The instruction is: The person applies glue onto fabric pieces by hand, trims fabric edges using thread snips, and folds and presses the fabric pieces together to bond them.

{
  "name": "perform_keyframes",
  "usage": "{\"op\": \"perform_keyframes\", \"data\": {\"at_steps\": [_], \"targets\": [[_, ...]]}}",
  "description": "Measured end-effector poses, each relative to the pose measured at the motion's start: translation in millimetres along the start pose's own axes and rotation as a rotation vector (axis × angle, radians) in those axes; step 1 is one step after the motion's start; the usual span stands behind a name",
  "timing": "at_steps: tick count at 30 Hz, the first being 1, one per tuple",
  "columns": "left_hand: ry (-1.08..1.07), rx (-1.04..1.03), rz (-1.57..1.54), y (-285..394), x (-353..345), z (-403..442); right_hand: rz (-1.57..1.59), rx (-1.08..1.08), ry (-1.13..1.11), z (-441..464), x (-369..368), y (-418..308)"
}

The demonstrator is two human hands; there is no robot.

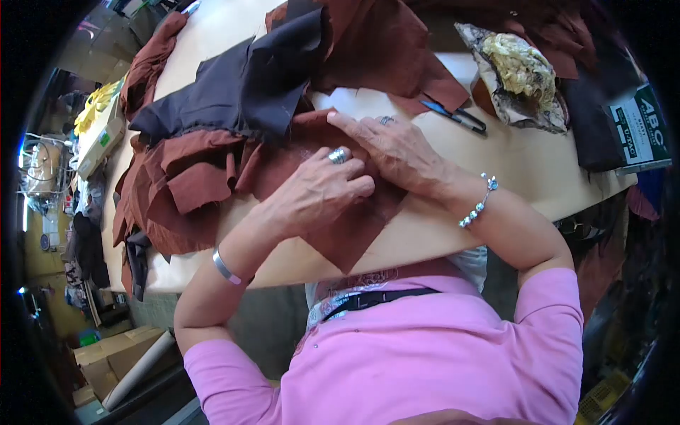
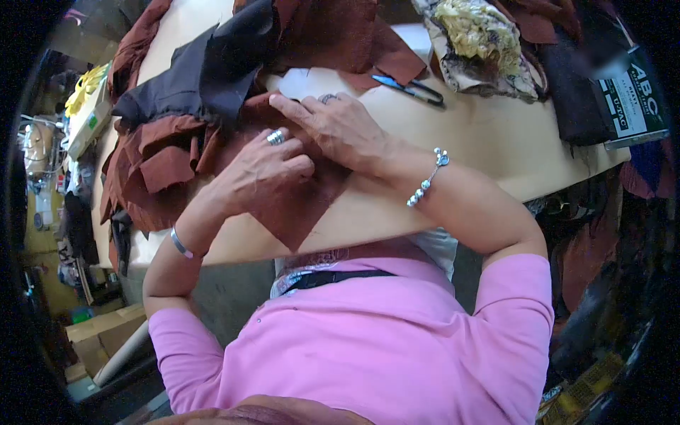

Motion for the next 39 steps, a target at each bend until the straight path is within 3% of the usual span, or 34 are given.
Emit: {"op": "perform_keyframes", "data": {"at_steps": [9,13,19,31,34,39], "targets": [[-0.049,-0.009,-0.026,12,2,-1,0.069,-0.009,-0.028,1,1,1],[0.037,-0.02,0.111,6,-7,-5,0.042,0.01,-0.028,1,-3,4],[0.058,0.036,-0.054,6,-9,-2,0.022,-0.005,-0.038,1,-2,3],[-0.089,0.05,-0.112,13,-3,-3,0.052,-0.003,-0.09,1,-2,3],[0.098,0.051,-0.001,6,-9,-6,0.012,0.022,-0.048,1,-3,4],[0.023,0.001,0.172,6,-6,-6,-0.015,-0.001,-0.075,1,0,9]]}}
Point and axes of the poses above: each hand's wrist, its own z-axis towards the middle knuckle, its own x-axis out of the back of the hand, y = z × x, the point moved 2 cm from there along z, towards the middle knuckle, and after that the axes turned 12 degrees about -y, right-handed, at the moved point
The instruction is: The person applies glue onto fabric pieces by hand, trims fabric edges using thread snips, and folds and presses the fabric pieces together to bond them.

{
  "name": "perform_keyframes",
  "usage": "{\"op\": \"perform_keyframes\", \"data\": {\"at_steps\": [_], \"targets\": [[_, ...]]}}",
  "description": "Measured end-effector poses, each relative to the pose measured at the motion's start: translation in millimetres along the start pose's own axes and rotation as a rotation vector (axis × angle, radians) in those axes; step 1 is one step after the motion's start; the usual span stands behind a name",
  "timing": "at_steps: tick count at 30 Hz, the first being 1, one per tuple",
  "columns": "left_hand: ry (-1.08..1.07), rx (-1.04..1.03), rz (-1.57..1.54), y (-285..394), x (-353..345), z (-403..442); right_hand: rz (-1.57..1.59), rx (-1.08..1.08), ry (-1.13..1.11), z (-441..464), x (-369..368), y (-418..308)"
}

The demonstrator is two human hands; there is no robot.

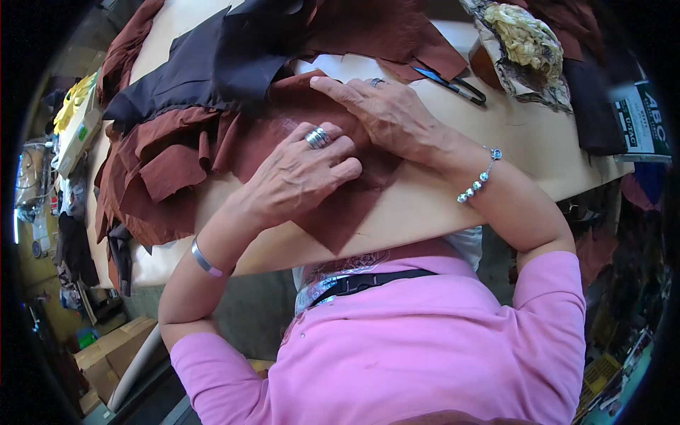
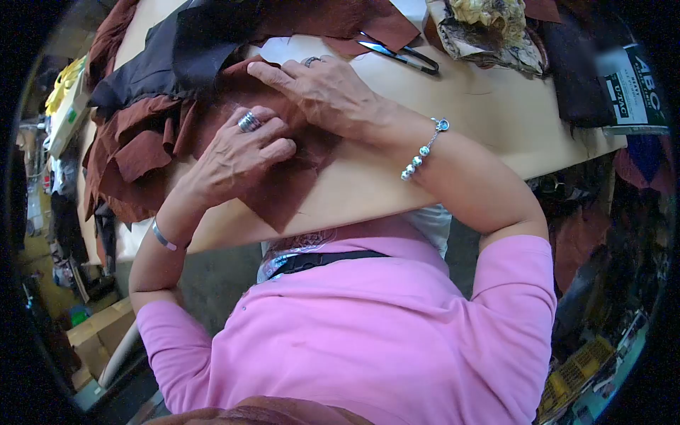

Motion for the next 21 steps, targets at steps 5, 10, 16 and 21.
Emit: {"op": "perform_keyframes", "data": {"at_steps": [5,10,16,21], "targets": [[0.028,-0.171,0.174,2,-2,5,0.065,-0.02,-0.038,1,3,-2],[0.092,-0.185,0.351,-9,-4,-1,0.067,-0.015,-0.046,2,-2,2],[0.075,-0.113,0.167,-14,-8,-1,0.061,-0.008,-0.013,1,-4,3],[0.061,-0.198,0.303,-16,-6,-1,0.058,-0.015,-0.038,2,-1,2]]}}
Point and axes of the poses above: each hand's wrist, its own z-axis towards the middle knuckle, its own x-axis out of the back of the hand, y = z × x, the point moved 2 cm from there along z, towards the middle knuckle, and after that the axes turned 12 degrees about -y, right-handed, at the moved point
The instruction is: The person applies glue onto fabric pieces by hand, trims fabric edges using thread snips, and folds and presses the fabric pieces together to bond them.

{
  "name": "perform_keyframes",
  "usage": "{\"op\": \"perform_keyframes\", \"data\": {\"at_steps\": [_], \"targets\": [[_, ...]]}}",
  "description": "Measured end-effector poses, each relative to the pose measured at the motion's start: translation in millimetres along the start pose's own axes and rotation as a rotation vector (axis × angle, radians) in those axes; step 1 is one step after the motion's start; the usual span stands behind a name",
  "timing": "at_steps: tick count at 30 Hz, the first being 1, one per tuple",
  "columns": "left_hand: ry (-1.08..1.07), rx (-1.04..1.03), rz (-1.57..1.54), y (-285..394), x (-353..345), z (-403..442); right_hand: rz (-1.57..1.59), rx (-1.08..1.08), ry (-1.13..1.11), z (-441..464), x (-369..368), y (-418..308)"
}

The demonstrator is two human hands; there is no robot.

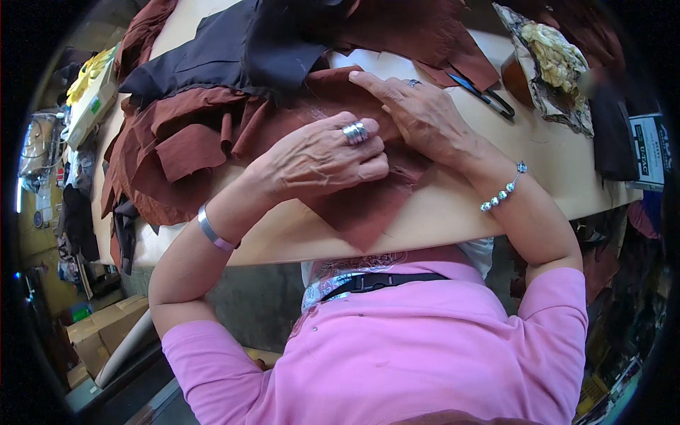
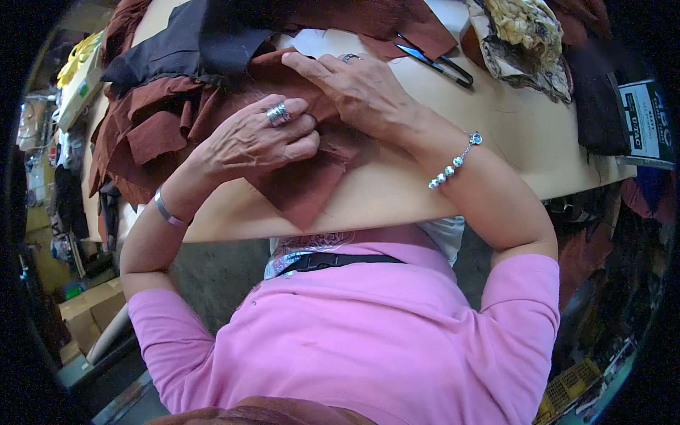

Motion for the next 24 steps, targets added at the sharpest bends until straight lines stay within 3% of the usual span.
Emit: {"op": "perform_keyframes", "data": {"at_steps": [10,14,24], "targets": [[-0.033,0.145,-0.359,-10,-2,-5,0.052,0.029,0.005,-2,0,1],[-0.034,0.117,-0.289,-12,3,-2,0.048,0.005,-0.036,-1,2,0],[-0.055,0.162,-0.463,-13,2,-4,0.08,0.006,-0.013,-1,-1,3]]}}
Point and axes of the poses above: each hand's wrist, its own z-axis towards the middle knuckle, its own x-axis out of the back of the hand, y = z × x, the point moved 2 cm from there along z, towards the middle knuckle, and after that the axes turned 12 degrees about -y, right-handed, at the moved point
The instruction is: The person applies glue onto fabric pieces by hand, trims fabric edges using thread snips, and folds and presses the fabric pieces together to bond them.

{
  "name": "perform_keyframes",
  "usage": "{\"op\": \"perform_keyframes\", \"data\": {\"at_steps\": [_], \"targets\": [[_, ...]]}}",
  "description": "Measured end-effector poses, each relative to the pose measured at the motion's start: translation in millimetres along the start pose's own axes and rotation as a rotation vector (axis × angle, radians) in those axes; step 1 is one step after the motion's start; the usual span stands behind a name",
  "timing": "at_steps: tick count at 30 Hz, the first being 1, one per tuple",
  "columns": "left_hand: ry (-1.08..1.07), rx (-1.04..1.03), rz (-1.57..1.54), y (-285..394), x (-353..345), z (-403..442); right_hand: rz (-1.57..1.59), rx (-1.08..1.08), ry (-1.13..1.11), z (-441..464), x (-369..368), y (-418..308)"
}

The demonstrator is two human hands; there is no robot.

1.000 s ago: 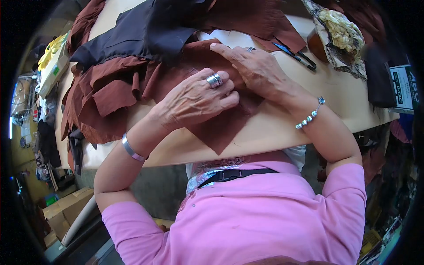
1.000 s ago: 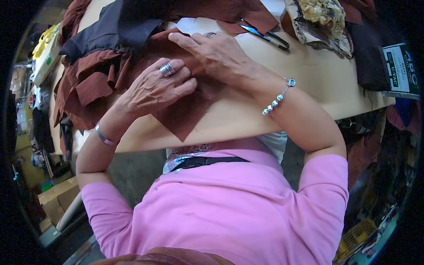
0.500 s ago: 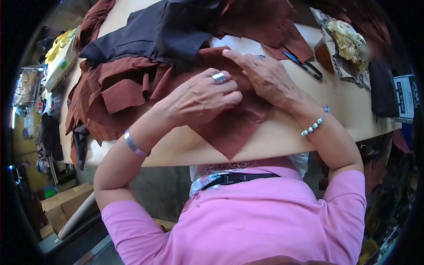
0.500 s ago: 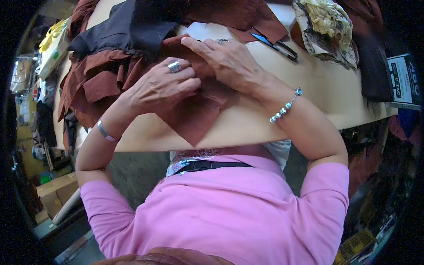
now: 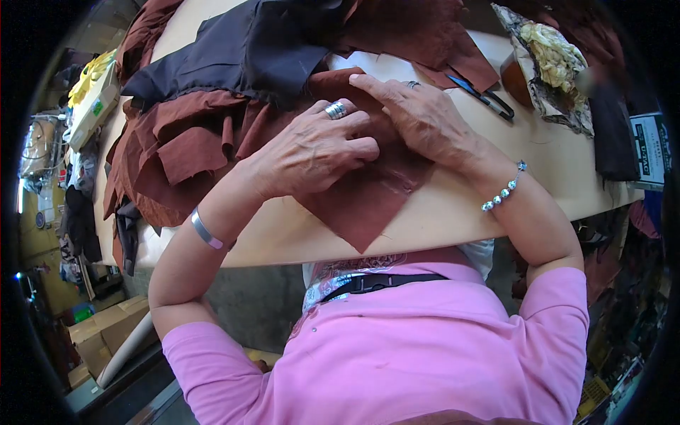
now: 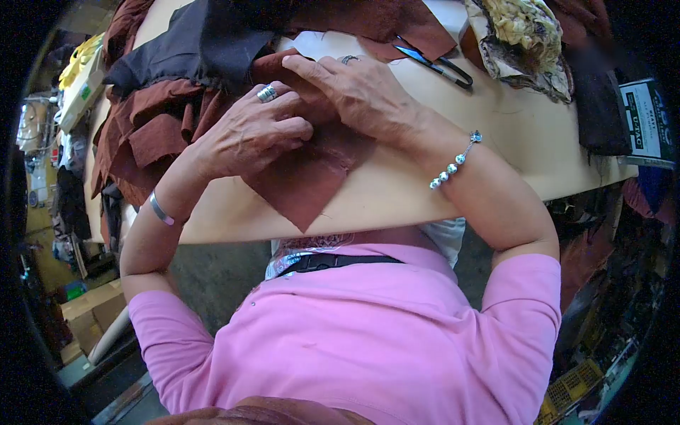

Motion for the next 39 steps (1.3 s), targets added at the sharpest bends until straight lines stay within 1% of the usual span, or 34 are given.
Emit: {"op": "perform_keyframes", "data": {"at_steps": [3,6,9,12,13,16,19,23,26,30,33,36,39], "targets": [[-0.017,0.01,-0.107,4,-2,3,-0.004,0.02,-0.003,-1,2,2],[-0.063,0.048,-0.097,-6,-1,4,-0.028,0.018,-0.039,-1,3,0],[-0.034,0.014,-0.064,-8,-4,4,-0.049,0.018,-0.033,-1,2,0],[-0.057,0.038,-0.059,-7,1,4,-0.07,0.089,0.044,-1,-3,3],[-0.073,0.052,-0.062,-6,2,4,-0.063,0.088,0.033,-2,-3,3],[0.009,0.069,-0.002,-7,0,0,-0.057,0.093,0.02,-1,0,3],[0.046,0.095,-0.116,-2,3,0,-0.069,0.096,0.033,-1,1,2],[0.114,-0.018,-0.001,9,5,0,-0.063,0.056,0.005,-2,1,1],[0.109,-0.04,-0.02,14,0,-2,-0.056,0.046,-0.003,-2,0,2],[0.1,-0.002,0.057,16,1,-1,-0.052,0.051,0.013,-2,-1,2],[0.107,0.055,0.082,4,-3,-2,-0.058,0.048,0.018,-2,0,1],[0.02,0.037,0.132,3,0,-2,-0.04,0.04,-0.013,-1,2,0],[-0.02,-0.003,0.176,10,-1,0,-0.035,0.05,-0.002,0,2,1]]}}
Point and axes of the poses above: each hand's wrist, its own z-axis towards the middle knuckle, its own x-axis out of the back of the hand, y = z × x, the point moved 2 cm from there along z, towards the middle knuckle, and after that the axes turned 12 degrees about -y, right-handed, at the moved point
